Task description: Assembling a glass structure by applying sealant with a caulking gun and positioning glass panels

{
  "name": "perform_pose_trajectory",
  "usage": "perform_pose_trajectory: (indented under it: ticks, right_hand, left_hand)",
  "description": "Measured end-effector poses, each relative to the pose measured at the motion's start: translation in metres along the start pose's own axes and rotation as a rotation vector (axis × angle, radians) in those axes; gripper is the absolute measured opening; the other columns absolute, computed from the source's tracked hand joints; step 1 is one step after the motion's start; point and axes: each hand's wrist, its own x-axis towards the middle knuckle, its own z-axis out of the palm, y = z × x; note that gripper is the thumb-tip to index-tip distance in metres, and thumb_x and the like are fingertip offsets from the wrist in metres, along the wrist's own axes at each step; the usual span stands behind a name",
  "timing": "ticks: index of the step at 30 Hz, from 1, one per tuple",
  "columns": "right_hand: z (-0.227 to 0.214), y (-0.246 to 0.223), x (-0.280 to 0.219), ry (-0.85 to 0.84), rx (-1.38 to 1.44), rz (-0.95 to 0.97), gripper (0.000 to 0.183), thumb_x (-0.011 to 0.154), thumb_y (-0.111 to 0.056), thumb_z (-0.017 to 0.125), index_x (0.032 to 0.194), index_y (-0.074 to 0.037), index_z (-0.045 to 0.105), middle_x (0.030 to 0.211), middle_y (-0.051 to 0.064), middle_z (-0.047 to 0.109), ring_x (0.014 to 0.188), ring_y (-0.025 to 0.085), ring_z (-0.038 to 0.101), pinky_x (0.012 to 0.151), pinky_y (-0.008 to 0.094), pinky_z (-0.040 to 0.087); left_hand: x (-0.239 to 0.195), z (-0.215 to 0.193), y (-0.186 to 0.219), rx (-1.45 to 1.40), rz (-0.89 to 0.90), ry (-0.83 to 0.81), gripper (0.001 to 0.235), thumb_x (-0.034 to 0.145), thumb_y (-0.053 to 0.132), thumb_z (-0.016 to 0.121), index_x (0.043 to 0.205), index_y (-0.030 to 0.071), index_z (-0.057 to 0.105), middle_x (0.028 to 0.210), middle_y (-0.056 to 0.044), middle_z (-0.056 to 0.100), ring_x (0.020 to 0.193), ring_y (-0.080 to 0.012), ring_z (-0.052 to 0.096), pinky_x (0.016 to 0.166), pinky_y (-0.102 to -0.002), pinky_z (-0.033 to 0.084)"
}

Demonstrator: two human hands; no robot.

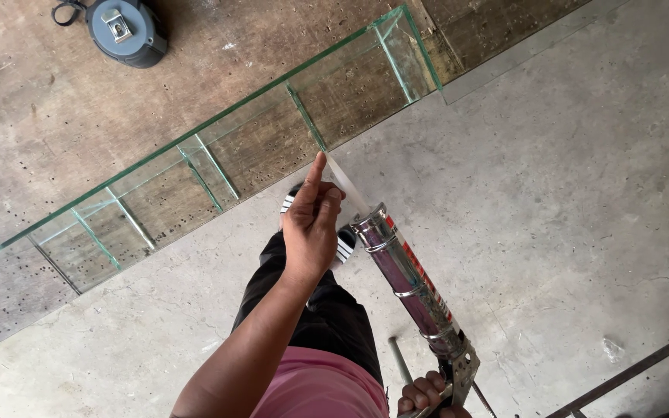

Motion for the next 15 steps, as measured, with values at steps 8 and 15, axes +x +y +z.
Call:
perform_pose_trajectory:
  ticks: [8, 15]
  right_hand:
    - [0.001, -0.046, -0.025, 0.197, 0.341, 0.151, 0.018, 0.09, -0.016, 0.057, 0.105, -0.026, 0.057, 0.102, -0.009, 0.061, 0.101, 0.01, 0.053, 0.096, 0.026, 0.038]
    - [-0.145, -0.208, -0.101, -0.194, 0.845, -0.313, 0.024, 0.107, -0.004, 0.048, 0.108, -0.016, 0.068, 0.111, -0.002, 0.068, 0.108, 0.018, 0.063, 0.093, 0.031, 0.048]
  left_hand:
    - [-0.045, -0.03, -0.017, -0.398, 0.003, -0.147, 0.046, 0.107, 0.007, 0.054, 0.153, 0.007, 0.05, 0.096, -0.005, 0.063, 0.077, -0.0134, 0.053, 0.071, -0.028, 0.048]
    - [-0.006, -0.09, -0.147, -1.179, -0.639, 0.393, 0.072, 0.079, -0.007, 0.05, 0.144, 0.023, 0.048, 0.107, -0.004, 0.062, 0.072, -0.0154, 0.056, 0.064, -0.029, 0.037]
